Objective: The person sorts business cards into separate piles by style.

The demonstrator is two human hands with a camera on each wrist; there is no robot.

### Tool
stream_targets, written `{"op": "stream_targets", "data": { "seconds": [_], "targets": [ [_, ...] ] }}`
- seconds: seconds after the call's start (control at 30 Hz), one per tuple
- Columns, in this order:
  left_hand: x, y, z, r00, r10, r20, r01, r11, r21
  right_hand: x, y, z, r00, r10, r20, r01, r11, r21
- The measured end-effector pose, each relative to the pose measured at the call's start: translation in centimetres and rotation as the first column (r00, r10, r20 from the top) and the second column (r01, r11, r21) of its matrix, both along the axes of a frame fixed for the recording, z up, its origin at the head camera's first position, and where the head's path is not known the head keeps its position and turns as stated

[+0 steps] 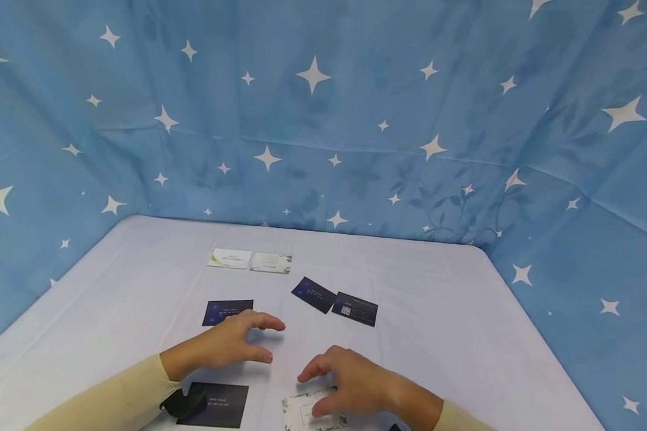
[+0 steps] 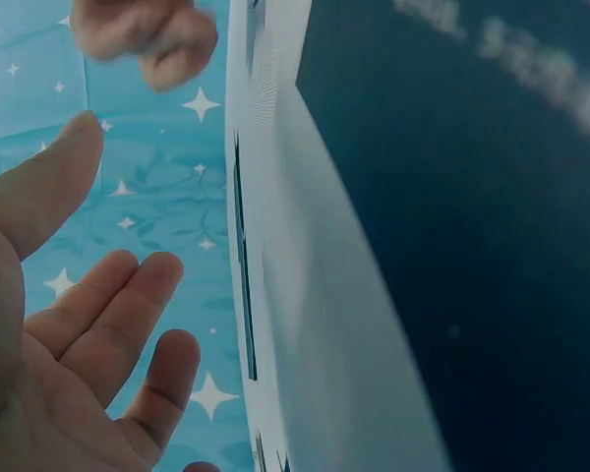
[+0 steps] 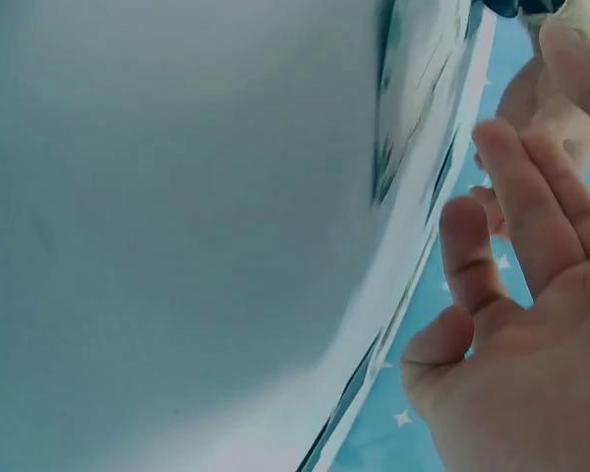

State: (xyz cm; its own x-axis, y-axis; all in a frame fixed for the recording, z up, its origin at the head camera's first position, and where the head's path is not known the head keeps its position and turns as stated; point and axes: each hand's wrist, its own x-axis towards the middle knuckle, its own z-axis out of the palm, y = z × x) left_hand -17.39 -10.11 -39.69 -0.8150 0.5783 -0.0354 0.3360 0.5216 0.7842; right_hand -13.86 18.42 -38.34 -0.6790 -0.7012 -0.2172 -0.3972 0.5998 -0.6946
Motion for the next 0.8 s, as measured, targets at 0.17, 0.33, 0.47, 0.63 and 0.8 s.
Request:
{"op": "stream_targets", "data": {
  "seconds": [0.17,0.33,0.47,0.63,0.8],
  "targets": [
    [0.2,-0.3,0.0,1.000,0.003,0.003,-0.003,1.000,-0.012,0.6,0.0,-0.3,0.993,0.109,-0.040,-0.108,0.994,0.022],
    [0.2,-0.2,0.1,1.000,-0.014,-0.006,0.014,1.000,-0.014,-0.1,-0.5,-0.6,0.991,0.099,-0.088,-0.092,0.992,0.082],
    [0.4,0.1,0.0,1.000,-0.027,-0.010,0.026,0.999,-0.018,-1.3,-1.0,-0.7,0.993,0.068,-0.094,-0.057,0.993,0.106],
    [0.7,0.4,0.0,0.999,-0.039,-0.016,0.038,0.997,-0.066,-2.1,-1.1,-0.9,0.991,0.019,-0.135,-0.006,0.995,0.099],
    [0.9,0.8,-0.1,0.999,-0.051,-0.018,0.048,0.992,-0.119,-1.8,-0.8,-0.8,0.978,-0.055,-0.202,0.079,0.990,0.115]
  ]
}}
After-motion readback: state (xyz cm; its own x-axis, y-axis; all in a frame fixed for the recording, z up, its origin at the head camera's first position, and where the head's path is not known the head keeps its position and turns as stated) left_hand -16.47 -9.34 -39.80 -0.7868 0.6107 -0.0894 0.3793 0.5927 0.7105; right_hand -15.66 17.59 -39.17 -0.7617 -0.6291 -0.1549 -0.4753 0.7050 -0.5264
